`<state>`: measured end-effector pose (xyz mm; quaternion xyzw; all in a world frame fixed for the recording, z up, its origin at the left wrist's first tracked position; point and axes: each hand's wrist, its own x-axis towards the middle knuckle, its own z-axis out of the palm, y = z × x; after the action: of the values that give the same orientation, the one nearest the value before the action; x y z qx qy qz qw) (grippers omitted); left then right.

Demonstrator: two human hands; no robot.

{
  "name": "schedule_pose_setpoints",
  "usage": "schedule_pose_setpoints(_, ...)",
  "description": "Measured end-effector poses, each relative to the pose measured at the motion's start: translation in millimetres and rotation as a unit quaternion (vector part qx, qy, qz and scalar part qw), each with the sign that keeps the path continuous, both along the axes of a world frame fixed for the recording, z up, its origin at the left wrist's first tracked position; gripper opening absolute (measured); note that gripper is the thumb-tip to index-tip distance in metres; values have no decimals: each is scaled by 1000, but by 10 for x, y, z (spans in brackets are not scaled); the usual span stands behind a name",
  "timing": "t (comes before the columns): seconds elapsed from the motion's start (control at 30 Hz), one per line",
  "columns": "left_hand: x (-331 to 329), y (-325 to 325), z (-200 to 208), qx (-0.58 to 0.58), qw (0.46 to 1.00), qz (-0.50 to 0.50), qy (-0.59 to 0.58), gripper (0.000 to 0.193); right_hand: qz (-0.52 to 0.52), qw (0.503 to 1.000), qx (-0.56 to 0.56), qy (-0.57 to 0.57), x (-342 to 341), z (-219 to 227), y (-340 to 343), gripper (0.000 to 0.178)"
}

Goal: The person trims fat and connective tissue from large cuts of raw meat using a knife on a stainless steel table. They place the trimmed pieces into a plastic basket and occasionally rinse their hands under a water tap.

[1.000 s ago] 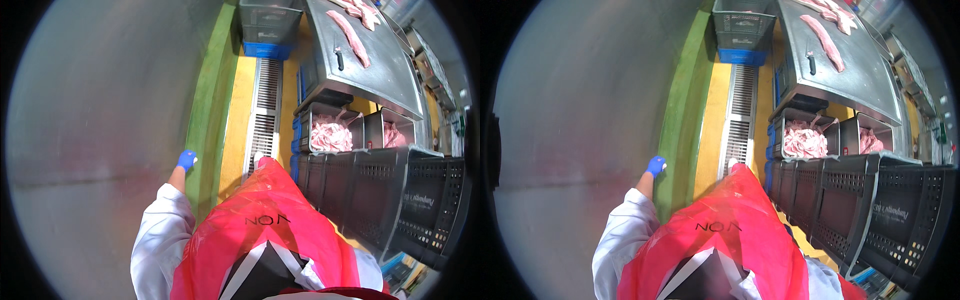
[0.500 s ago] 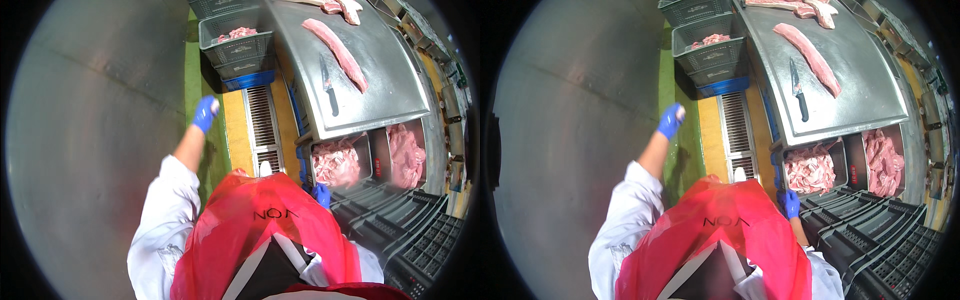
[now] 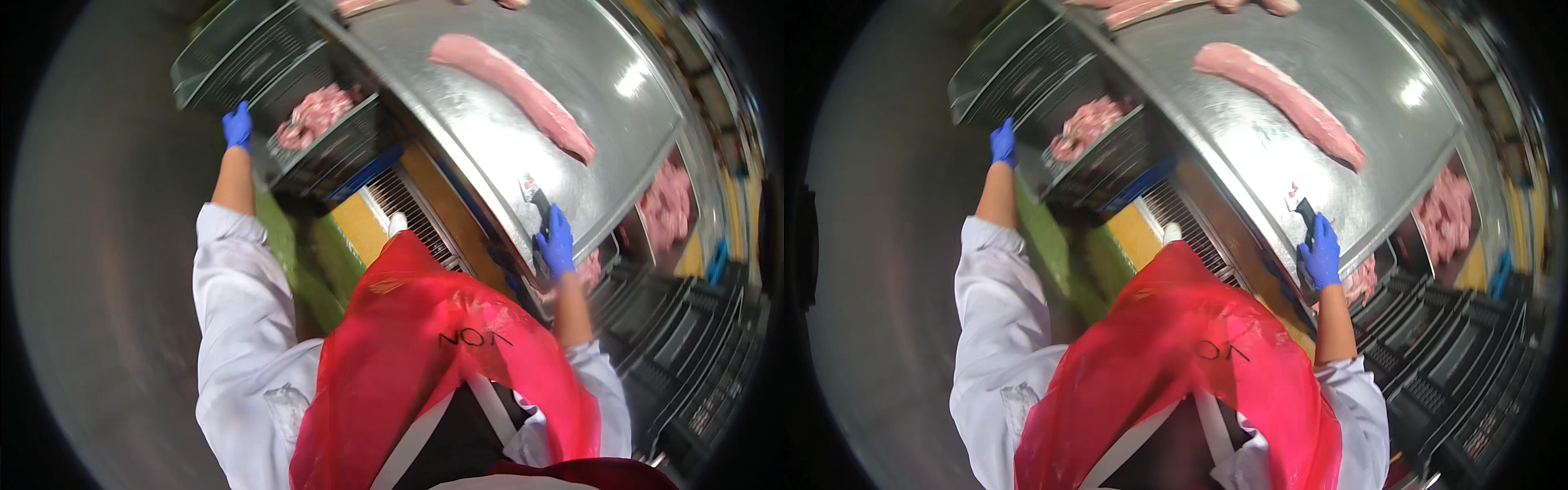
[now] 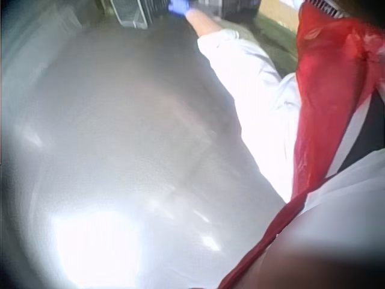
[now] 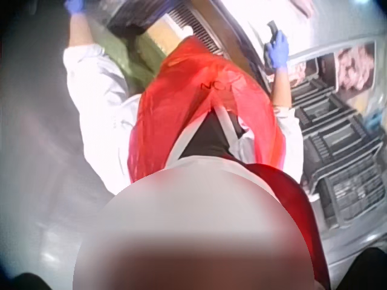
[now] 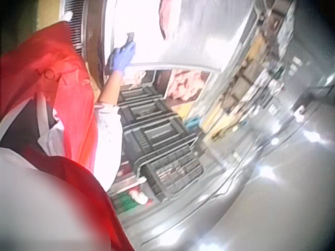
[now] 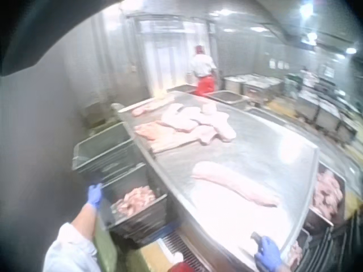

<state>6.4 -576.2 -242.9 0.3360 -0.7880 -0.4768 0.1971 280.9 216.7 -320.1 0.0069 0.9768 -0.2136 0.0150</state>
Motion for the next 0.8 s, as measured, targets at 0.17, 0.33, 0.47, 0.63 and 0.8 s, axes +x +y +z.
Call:
schedule_pose_setpoints(0.17,-1975,726,150,-129,965,-185,136,66,-89,986,52,-130,-496,242,-269,66)
schedule_pose_setpoints(0.33,-3362,2730,855,-134,850,-473,190,67,-254,875,-360,-198,287,506,-83,47)
schedule_pose_setpoints(0.47,-3418,4369,513,-187,718,-665,85,66,-416,743,-524,-10,196,960,-413,30)
schedule_pose_setpoints(0.63,-2986,5506,-509,-302,544,-782,-35,84,-444,583,-662,160,-1511,579,-161,18)
schedule_pose_setpoints(0.8,-2515,5713,-372,-428,434,-770,-187,92,-492,560,-633,212,-2170,-95,379,13)
